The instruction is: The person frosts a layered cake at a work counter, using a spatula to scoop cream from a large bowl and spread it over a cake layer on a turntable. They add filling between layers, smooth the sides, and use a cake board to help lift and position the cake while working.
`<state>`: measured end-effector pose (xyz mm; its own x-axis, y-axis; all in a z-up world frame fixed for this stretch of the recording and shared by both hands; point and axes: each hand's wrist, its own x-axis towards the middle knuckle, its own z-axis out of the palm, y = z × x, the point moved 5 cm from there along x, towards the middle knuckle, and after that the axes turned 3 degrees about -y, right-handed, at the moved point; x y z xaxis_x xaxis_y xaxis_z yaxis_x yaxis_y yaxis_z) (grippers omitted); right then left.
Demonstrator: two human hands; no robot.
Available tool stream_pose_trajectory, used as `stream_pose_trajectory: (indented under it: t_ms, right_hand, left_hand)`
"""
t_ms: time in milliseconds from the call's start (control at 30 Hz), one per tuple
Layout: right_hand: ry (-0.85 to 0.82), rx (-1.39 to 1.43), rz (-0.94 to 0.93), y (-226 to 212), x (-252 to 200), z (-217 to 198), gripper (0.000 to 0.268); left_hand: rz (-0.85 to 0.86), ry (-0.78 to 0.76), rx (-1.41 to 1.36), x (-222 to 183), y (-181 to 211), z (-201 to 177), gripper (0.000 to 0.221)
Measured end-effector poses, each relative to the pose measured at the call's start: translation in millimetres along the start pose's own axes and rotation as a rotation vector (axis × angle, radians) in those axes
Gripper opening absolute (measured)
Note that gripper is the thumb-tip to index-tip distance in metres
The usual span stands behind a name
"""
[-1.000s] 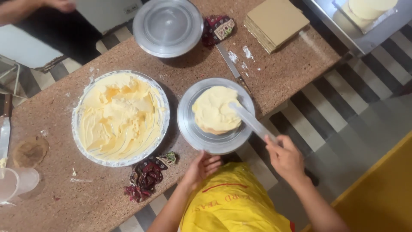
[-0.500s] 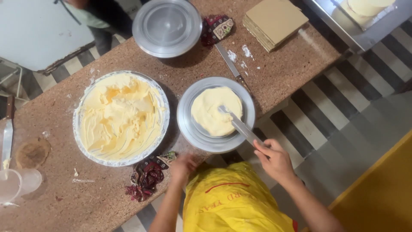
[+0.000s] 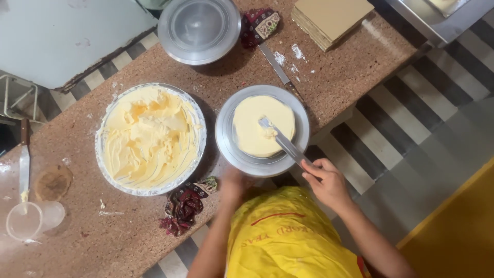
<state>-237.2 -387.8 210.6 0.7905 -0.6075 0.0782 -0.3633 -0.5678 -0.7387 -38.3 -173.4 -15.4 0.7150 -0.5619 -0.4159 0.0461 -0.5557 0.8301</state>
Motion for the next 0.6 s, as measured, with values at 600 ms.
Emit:
stream_pose_trajectory:
  t_ms: [600]
  right_hand:
    - [-0.012,0.045,0.035,-2,-4,9,0.035]
  left_hand:
    - [-0.358,-0.538,-0.075,-81,98,-8,0.02]
